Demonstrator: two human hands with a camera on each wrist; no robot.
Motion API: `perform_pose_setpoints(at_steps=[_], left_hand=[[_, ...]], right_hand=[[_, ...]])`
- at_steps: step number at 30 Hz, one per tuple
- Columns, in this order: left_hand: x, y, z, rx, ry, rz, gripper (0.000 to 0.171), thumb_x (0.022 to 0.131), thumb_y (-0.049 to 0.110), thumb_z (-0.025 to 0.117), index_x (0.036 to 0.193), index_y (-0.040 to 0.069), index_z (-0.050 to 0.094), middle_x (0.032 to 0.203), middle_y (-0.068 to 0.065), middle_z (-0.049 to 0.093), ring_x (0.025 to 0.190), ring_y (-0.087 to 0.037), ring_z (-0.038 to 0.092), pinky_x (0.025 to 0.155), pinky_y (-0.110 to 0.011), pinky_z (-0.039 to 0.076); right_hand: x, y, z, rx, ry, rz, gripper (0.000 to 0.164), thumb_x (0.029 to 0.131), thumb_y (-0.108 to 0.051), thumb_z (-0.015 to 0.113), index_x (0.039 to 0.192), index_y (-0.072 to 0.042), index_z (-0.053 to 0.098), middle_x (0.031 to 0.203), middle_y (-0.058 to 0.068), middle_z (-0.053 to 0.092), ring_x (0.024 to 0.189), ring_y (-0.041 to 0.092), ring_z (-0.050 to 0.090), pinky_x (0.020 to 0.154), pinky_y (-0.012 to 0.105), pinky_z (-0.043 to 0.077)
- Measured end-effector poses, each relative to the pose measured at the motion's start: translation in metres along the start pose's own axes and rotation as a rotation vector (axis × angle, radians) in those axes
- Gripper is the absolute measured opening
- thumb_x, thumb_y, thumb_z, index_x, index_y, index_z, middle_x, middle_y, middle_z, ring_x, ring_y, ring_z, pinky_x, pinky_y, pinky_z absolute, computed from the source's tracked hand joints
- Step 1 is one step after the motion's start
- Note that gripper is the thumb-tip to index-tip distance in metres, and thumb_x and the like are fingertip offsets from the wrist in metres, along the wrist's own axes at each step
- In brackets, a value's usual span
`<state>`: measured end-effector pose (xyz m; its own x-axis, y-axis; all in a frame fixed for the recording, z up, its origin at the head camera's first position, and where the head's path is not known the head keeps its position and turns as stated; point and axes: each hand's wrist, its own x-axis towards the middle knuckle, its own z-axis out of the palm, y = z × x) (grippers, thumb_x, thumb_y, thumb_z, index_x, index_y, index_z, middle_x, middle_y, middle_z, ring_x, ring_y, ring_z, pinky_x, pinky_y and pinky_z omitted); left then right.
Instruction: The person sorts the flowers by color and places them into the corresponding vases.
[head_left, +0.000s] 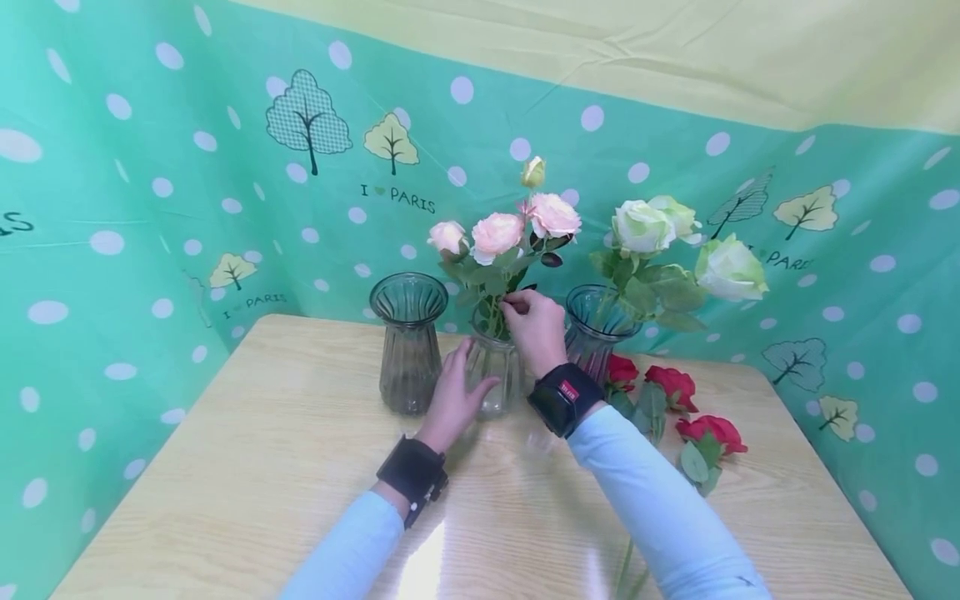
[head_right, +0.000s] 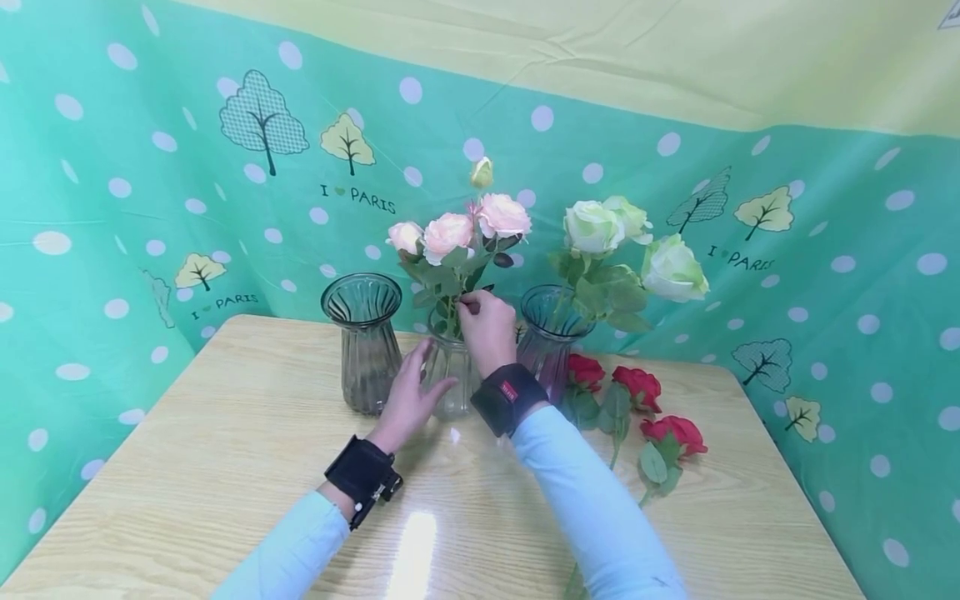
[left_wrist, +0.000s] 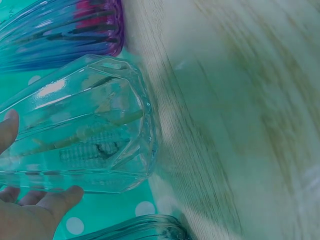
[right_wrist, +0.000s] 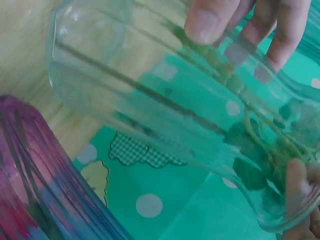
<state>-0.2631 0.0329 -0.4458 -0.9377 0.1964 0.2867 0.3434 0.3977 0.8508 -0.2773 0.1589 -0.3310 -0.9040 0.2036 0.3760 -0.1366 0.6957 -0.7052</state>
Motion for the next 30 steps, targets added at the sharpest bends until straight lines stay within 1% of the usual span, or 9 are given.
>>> perform_pose_setpoints(at_steps=[4, 7, 9, 11, 16, 19, 23, 27, 30], left_hand=[[0.0, 0.001, 0.0, -0.009, -0.002, -0.005, 0.079, 0.086, 0.028, 0.067, 0.148, 0.007, 0.023, 0.147, -0.018, 0.034, 0.133, -0.035, 0.037, 0.111, -0.049, 0.032], [-0.001, 0.001, 0.0, -0.006, -0.005, -0.01, 0.08, 0.086, 0.03, 0.066, 0.148, 0.008, 0.021, 0.149, -0.017, 0.032, 0.134, -0.034, 0.037, 0.111, -0.05, 0.032], [-0.001, 0.001, -0.001, -0.008, -0.006, -0.013, 0.08, 0.085, 0.03, 0.066, 0.148, 0.008, 0.021, 0.149, -0.017, 0.032, 0.134, -0.034, 0.037, 0.111, -0.05, 0.032], [-0.001, 0.001, -0.001, -0.015, -0.004, -0.012, 0.08, 0.085, 0.029, 0.066, 0.148, 0.009, 0.021, 0.149, -0.017, 0.032, 0.134, -0.034, 0.037, 0.111, -0.05, 0.032], [-0.001, 0.0, 0.0, -0.022, -0.002, 0.002, 0.08, 0.086, 0.028, 0.066, 0.148, 0.008, 0.021, 0.148, -0.018, 0.032, 0.134, -0.034, 0.037, 0.111, -0.05, 0.032], [-0.002, 0.0, 0.0, -0.019, -0.01, -0.001, 0.08, 0.086, 0.027, 0.066, 0.148, 0.007, 0.02, 0.149, -0.018, 0.032, 0.134, -0.034, 0.036, 0.111, -0.05, 0.031], [-0.001, 0.001, -0.002, -0.025, -0.035, -0.036, 0.079, 0.086, 0.029, 0.065, 0.149, 0.01, 0.02, 0.151, -0.015, 0.028, 0.136, -0.033, 0.034, 0.112, -0.05, 0.031], [0.0, 0.003, -0.006, -0.029, -0.05, -0.067, 0.08, 0.086, 0.03, 0.066, 0.148, 0.01, 0.021, 0.152, -0.014, 0.027, 0.137, -0.033, 0.033, 0.112, -0.051, 0.03], [0.0, 0.004, -0.009, -0.019, -0.048, -0.057, 0.081, 0.085, 0.031, 0.067, 0.148, 0.008, 0.022, 0.152, -0.015, 0.027, 0.136, -0.033, 0.034, 0.112, -0.051, 0.03]], right_hand=[[-0.002, 0.002, -0.002, 0.044, 0.082, -0.021, 0.02, 0.088, -0.019, 0.065, 0.099, -0.004, 0.072, 0.088, 0.013, 0.073, 0.076, 0.022, 0.069, 0.066, 0.035, 0.057], [-0.004, 0.004, -0.005, 0.066, 0.137, -0.041, 0.02, 0.087, -0.018, 0.066, 0.1, -0.004, 0.072, 0.088, 0.014, 0.073, 0.077, 0.023, 0.068, 0.066, 0.035, 0.056], [-0.005, 0.006, -0.008, 0.079, 0.155, -0.044, 0.019, 0.087, -0.017, 0.066, 0.099, -0.004, 0.072, 0.086, 0.014, 0.072, 0.076, 0.023, 0.068, 0.065, 0.032, 0.055], [-0.008, 0.007, -0.01, 0.09, 0.167, -0.044, 0.019, 0.086, -0.018, 0.066, 0.098, -0.004, 0.073, 0.085, 0.013, 0.073, 0.075, 0.022, 0.068, 0.063, 0.026, 0.053], [-0.023, 0.005, -0.023, 0.155, 0.172, -0.062, 0.021, 0.085, -0.018, 0.068, 0.098, -0.002, 0.073, 0.083, 0.013, 0.073, 0.071, 0.02, 0.067, 0.06, 0.015, 0.048], [-0.031, 0.005, -0.034, 0.182, 0.178, -0.071, 0.021, 0.085, -0.019, 0.068, 0.097, -0.003, 0.073, 0.081, 0.013, 0.073, 0.065, 0.011, 0.064, 0.057, 0.012, 0.048], [-0.035, 0.008, -0.053, 0.21, 0.196, -0.06, 0.02, 0.085, -0.021, 0.069, 0.096, -0.005, 0.074, 0.079, 0.014, 0.072, 0.057, 0.0, 0.059, 0.052, 0.012, 0.049], [-0.043, 0.017, -0.074, 0.242, 0.196, -0.041, 0.023, 0.086, -0.021, 0.068, 0.1, -0.003, 0.072, 0.084, 0.018, 0.072, 0.057, 0.0, 0.061, 0.053, 0.014, 0.052], [-0.051, 0.027, -0.091, 0.227, 0.208, -0.014, 0.025, 0.086, -0.023, 0.069, 0.1, -0.003, 0.072, 0.087, 0.016, 0.073, 0.058, 0.001, 0.063, 0.054, 0.015, 0.054]])
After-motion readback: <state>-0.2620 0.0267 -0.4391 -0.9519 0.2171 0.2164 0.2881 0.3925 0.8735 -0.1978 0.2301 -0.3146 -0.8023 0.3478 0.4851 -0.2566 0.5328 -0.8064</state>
